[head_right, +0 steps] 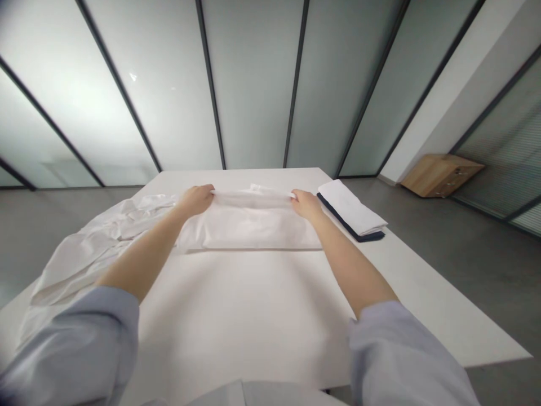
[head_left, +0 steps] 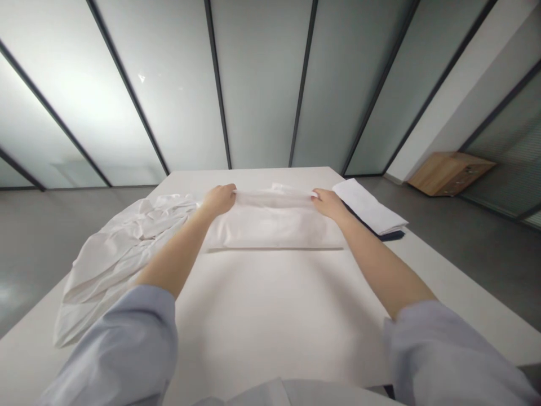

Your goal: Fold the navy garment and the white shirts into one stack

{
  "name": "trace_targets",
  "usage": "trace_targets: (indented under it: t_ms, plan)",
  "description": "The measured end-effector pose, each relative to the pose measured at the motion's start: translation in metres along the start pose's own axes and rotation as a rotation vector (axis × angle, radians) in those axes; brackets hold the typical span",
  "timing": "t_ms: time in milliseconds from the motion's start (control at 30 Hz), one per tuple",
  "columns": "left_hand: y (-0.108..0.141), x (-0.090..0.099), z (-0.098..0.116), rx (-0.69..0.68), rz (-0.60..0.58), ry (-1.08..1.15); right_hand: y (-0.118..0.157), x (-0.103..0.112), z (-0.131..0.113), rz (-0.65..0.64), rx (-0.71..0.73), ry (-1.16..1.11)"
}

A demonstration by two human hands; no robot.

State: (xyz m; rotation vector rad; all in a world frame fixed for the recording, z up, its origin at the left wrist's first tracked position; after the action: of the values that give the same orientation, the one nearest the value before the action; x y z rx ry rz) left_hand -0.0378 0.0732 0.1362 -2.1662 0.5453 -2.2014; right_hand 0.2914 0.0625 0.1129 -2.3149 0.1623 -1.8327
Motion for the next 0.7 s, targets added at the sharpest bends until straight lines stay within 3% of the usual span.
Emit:
trace_targets:
  t_ms: [100,167,300,500,700]
  plan:
    - [-0.012,-0.052,0.008,-0.004,-0.080,-0.007,-0.014,-0.045,-0.007,-0.094,-0.052,0.121]
    - [-0.010,-0.084,0.010,0.017,-0.196,-0.015,-0.013,-0.072,-0.008,-0.183,-0.053,0.155]
    - [0.007,-0.115,0.010,0.058,-0.254,-0.022,0.000,-0.094,-0.005,-0.225,-0.046,0.204]
    - [0.043,-0.104,0.015,0.027,-0.235,-0.097,0.038,-0.083,0.001,-0.248,0.019,0.281]
    - [0.064,-0.070,0.017,-0.215,-0.381,-0.122,0.072,-0.056,0.007,-0.339,0.079,0.284]
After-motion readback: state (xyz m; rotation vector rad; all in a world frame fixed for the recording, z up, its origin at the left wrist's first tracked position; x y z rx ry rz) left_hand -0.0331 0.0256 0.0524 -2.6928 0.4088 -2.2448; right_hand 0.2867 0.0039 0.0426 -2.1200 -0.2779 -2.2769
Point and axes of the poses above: each hand's wrist, its own y-axis away from the middle knuckle, its own x-axis out of the back of the hand, z = x × y, the point moved 4 cm from there along -y, towards the middle knuckle, and after that the axes turned 2 degrees about -y, right-handed, at the moved point
